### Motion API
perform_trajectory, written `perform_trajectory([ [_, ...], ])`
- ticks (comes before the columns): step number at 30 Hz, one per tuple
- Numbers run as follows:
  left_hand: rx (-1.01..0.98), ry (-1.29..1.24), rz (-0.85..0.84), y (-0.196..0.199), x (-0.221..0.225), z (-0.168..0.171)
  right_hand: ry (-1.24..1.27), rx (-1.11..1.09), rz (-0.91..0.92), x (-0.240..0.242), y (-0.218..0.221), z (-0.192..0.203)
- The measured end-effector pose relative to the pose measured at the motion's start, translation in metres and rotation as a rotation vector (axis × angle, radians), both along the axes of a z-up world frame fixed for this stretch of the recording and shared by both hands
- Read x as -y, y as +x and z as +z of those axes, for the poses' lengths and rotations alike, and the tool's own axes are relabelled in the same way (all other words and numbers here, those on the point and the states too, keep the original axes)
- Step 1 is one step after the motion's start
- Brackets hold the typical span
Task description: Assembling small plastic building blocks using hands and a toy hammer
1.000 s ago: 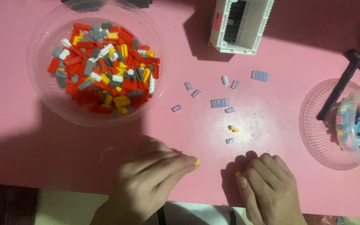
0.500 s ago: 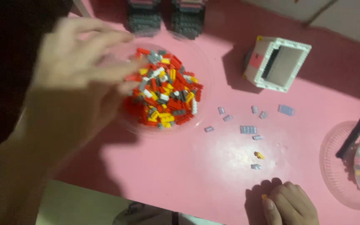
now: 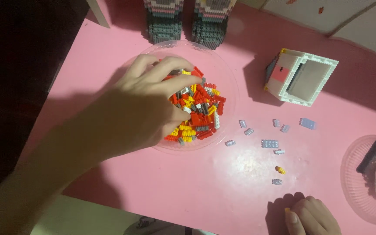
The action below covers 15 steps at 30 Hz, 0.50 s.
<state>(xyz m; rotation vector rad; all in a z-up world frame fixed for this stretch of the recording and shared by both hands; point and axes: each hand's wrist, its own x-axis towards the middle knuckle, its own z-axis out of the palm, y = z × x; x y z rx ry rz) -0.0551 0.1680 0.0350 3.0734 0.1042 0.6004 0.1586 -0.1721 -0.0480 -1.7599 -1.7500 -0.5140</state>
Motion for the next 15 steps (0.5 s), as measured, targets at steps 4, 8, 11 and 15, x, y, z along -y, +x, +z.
perform_trajectory([
  [4, 0.045, -0.014, 0.044, 0.004, 0.0, 0.0, 0.029, -0.009, 0.007, 0.009, 0.009, -0.015],
  [8, -0.011, -0.057, -0.047, 0.005, -0.001, 0.0, 0.018, 0.005, 0.028, 0.007, 0.006, -0.009],
  [11, 0.025, -0.15, -0.073, 0.003, -0.008, 0.002, 0.021, 0.004, 0.041, 0.003, 0.006, -0.004],
  [15, 0.134, -0.278, -0.222, 0.0, -0.019, 0.01, 0.005, -0.117, -0.059, -0.002, -0.009, 0.006],
])
